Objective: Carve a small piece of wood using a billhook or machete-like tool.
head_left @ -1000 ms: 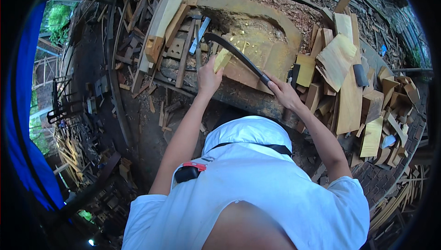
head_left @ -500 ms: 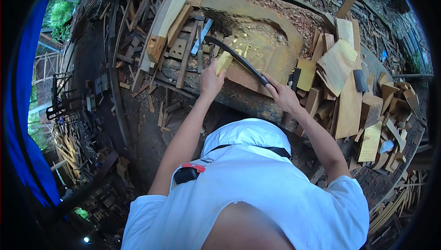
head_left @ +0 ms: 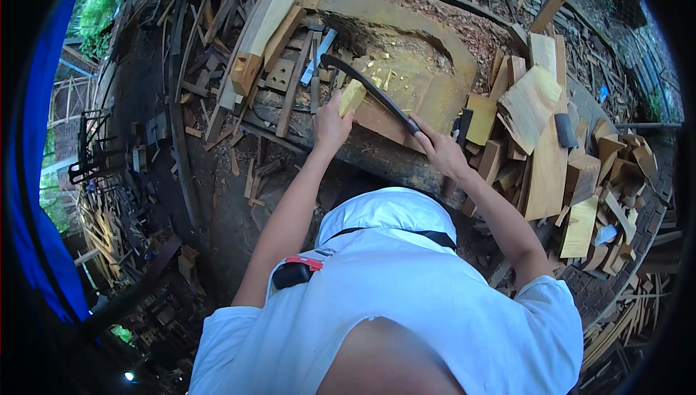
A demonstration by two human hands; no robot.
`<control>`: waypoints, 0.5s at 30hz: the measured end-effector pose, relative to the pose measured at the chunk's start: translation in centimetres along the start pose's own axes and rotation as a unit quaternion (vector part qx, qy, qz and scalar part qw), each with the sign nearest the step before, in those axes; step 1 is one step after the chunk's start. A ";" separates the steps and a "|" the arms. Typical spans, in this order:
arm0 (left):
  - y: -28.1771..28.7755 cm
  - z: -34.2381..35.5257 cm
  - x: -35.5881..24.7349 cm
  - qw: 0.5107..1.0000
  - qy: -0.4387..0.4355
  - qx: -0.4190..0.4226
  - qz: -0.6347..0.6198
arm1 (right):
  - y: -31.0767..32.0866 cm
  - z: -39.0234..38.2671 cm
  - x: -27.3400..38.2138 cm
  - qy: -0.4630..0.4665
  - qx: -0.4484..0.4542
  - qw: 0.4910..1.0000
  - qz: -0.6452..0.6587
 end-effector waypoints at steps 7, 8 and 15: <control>-0.1 -0.1 0.2 1.000 0.012 -0.007 -0.002 | 0.0 0.4 0.4 0.054 -0.032 0.996 0.058; 0.0 0.1 0.5 1.000 0.006 -0.009 -0.003 | 1.1 0.1 2.1 0.032 -0.026 0.995 0.089; 0.2 0.1 0.2 1.000 -0.010 -0.015 -0.018 | -1.0 0.3 0.6 -0.026 -0.012 0.999 -0.034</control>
Point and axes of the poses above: each hand's wrist, its own z-axis towards the middle knuckle, its own y-axis out of the back of the hand, x = y × z, the point moved 3 cm from there along z, towards the middle knuckle, and after that the axes turned 3 degrees about y, right-handed, at the moved point
